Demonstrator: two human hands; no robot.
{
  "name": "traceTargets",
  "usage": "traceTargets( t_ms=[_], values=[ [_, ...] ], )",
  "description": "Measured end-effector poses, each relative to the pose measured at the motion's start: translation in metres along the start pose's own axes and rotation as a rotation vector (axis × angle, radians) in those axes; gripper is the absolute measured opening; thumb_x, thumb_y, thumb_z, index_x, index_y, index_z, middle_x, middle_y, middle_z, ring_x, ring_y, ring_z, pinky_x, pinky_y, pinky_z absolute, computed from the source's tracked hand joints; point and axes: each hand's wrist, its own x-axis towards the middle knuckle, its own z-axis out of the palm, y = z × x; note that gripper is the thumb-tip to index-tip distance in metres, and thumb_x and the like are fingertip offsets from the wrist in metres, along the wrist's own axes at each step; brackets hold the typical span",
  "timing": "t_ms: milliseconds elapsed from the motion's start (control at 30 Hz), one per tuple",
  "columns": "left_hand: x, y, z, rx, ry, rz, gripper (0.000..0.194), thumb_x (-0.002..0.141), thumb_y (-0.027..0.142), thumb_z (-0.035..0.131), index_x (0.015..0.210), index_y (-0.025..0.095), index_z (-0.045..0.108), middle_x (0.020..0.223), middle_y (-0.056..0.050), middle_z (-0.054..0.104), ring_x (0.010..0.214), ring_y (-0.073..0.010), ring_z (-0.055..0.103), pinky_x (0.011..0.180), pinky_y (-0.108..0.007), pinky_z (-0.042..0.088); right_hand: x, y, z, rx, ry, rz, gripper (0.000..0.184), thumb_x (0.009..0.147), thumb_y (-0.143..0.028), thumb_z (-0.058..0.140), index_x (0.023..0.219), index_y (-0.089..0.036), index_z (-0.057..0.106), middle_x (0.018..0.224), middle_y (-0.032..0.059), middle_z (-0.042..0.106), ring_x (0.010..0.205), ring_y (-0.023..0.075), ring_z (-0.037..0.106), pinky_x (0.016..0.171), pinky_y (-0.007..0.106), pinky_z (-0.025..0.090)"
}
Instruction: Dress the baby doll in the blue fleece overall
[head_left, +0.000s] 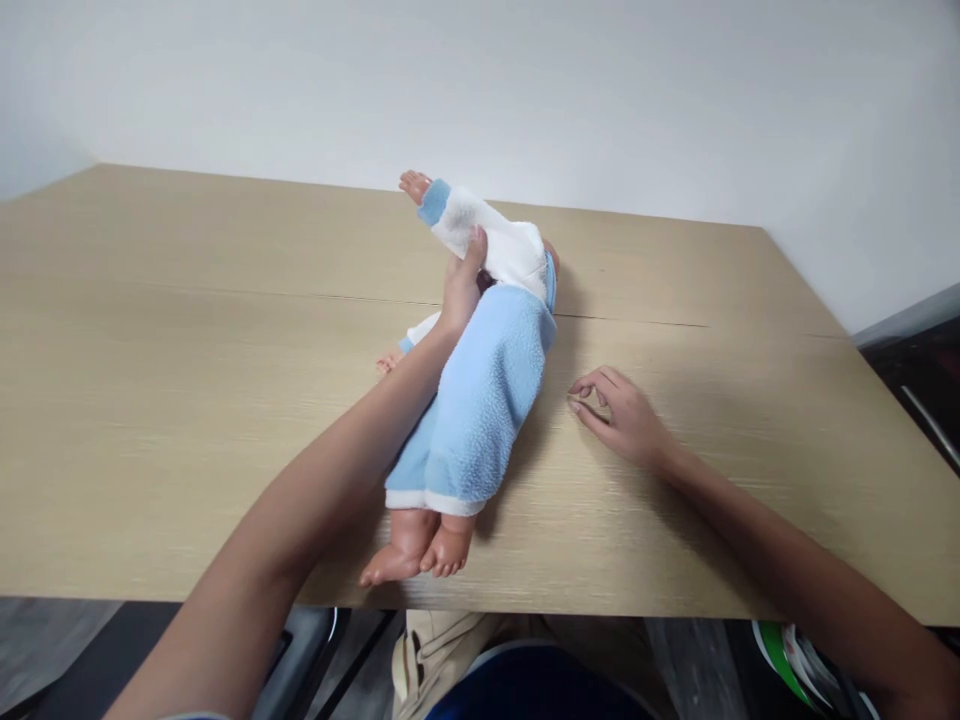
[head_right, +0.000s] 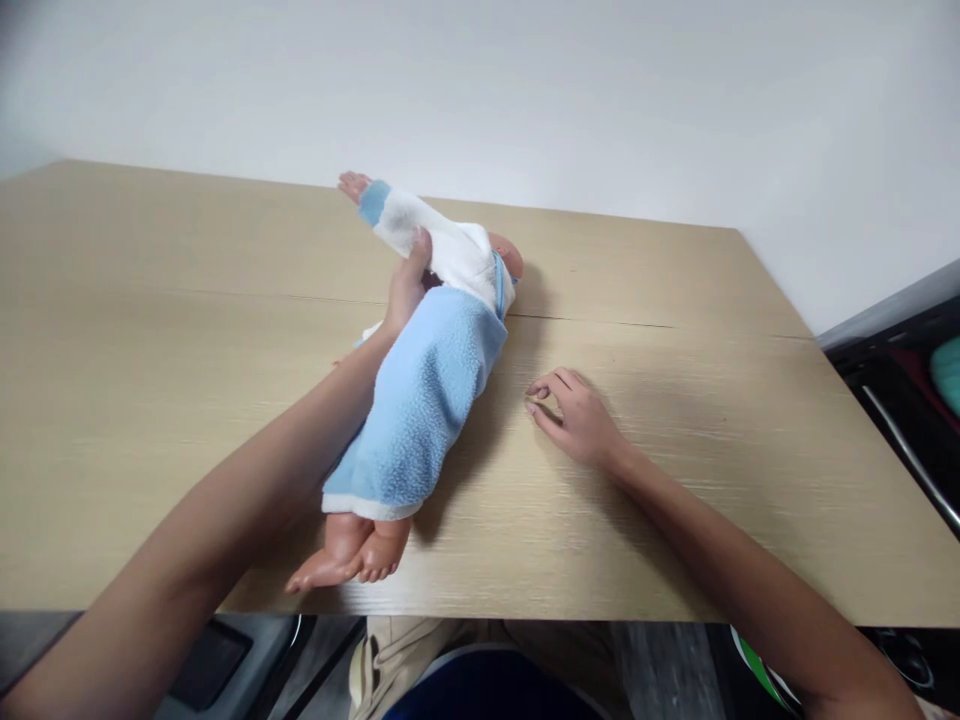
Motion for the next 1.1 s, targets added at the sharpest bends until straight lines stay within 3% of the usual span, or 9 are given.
traceTargets(
  t_ms=[100,267,367,533,633,733,833,933,1100],
  values=[
    [-0.002,-0.007,0.007,-0.140,0.018,0.099,0.078,0.094,0.087,0.068,0.146,0.030,0.070,0.147,-0.002,0.080,0.154,-0.0366,0.062,0.117,-0.053,0.059,0.001,-0.001,-0.001,0.005,-0.005,-0.001,0.005,0.109,-0.026,0.068,0.114,-0.027,0.070,0.110,0.0087,0.077,0.103,0.0287,0.073,0.092,0.045,0.059],
    [-0.002,-0.013,0.025,-0.109,-0.050,0.201,0.063,0.102,0.078,0.066,0.135,0.025,0.070,0.150,-0.012,0.077,0.153,-0.0345,0.064,0.124,-0.050,0.057,0.003,0.004,-0.001,0.132,0.022,0.149,0.015,0.108,-0.041,0.074,0.113,-0.027,0.074,0.095,0.0049,0.074,0.087,0.0258,0.069,0.083,0.043,0.059],
    [0.000,-0.014,0.038,0.042,-0.075,0.254,0.062,0.107,0.074,0.062,0.140,0.022,0.066,0.153,-0.015,0.074,0.154,-0.0345,0.063,0.128,-0.050,0.052,0.007,0.016,-0.004,0.421,0.084,0.335,0.038,0.102,-0.061,0.079,0.119,-0.028,0.071,0.094,0.0037,0.074,0.085,0.0250,0.072,0.081,0.042,0.063],
    [-0.001,-0.015,0.065,0.399,-0.219,0.407,0.048,0.110,0.054,0.063,0.144,0.021,0.061,0.154,-0.019,0.071,0.149,-0.0365,0.064,0.130,-0.054,0.046,0.016,0.038,-0.029,0.892,0.122,0.556,0.061,0.103,-0.081,0.061,0.140,-0.033,0.067,0.130,0.0107,0.082,0.109,0.0301,0.081,0.105,0.054,0.067],
    [-0.011,-0.010,0.079,0.630,-0.391,0.450,0.045,0.108,0.044,0.065,0.141,0.015,0.061,0.143,-0.023,0.074,0.135,-0.0394,0.069,0.120,-0.055,0.052,0.019,0.047,-0.049,1.021,0.063,0.624,0.072,0.103,-0.088,0.042,0.147,-0.036,0.065,0.138,0.0134,0.082,0.121,0.0350,0.082,0.114,0.064,0.062],
    [-0.026,0.001,0.080,0.828,-0.472,0.521,0.046,0.107,0.043,0.066,0.142,0.013,0.064,0.144,-0.024,0.073,0.137,-0.0430,0.065,0.121,-0.059,0.049,0.020,0.053,-0.063,1.065,0.039,0.642,0.081,0.096,-0.096,0.041,0.143,-0.036,0.068,0.146,0.0165,0.079,0.129,0.0394,0.079,0.114,0.072,0.059],
    [-0.037,0.009,0.059,0.912,-0.412,0.545,0.043,0.113,0.047,0.057,0.139,0.015,0.068,0.147,-0.022,0.071,0.143,-0.0432,0.060,0.127,-0.061,0.042,0.019,0.055,-0.067,1.128,0.076,0.675,0.077,0.094,-0.094,0.051,0.135,-0.033,0.075,0.150,0.0149,0.080,0.137,0.0402,0.076,0.115,0.072,0.059],
    [-0.041,0.009,0.016,0.941,-0.265,0.445,0.039,0.112,0.048,0.054,0.133,0.018,0.069,0.144,-0.021,0.072,0.140,-0.0421,0.060,0.126,-0.060,0.043,0.021,0.053,-0.065,1.149,0.103,0.733,0.065,0.097,-0.084,0.059,0.127,-0.030,0.080,0.137,0.0122,0.086,0.134,0.0380,0.078,0.108,0.065,0.066],
    [-0.046,0.006,-0.063,0.963,-0.036,0.046,0.048,0.107,0.065,0.062,0.118,0.019,0.067,0.133,-0.018,0.073,0.136,-0.0417,0.058,0.129,-0.058,0.038,0.028,0.047,-0.060,1.048,0.156,0.791,0.039,0.095,-0.064,0.076,0.102,-0.027,0.082,0.082,0.0066,0.085,0.078,0.0294,0.083,0.066,0.040,0.071]
  ],
)
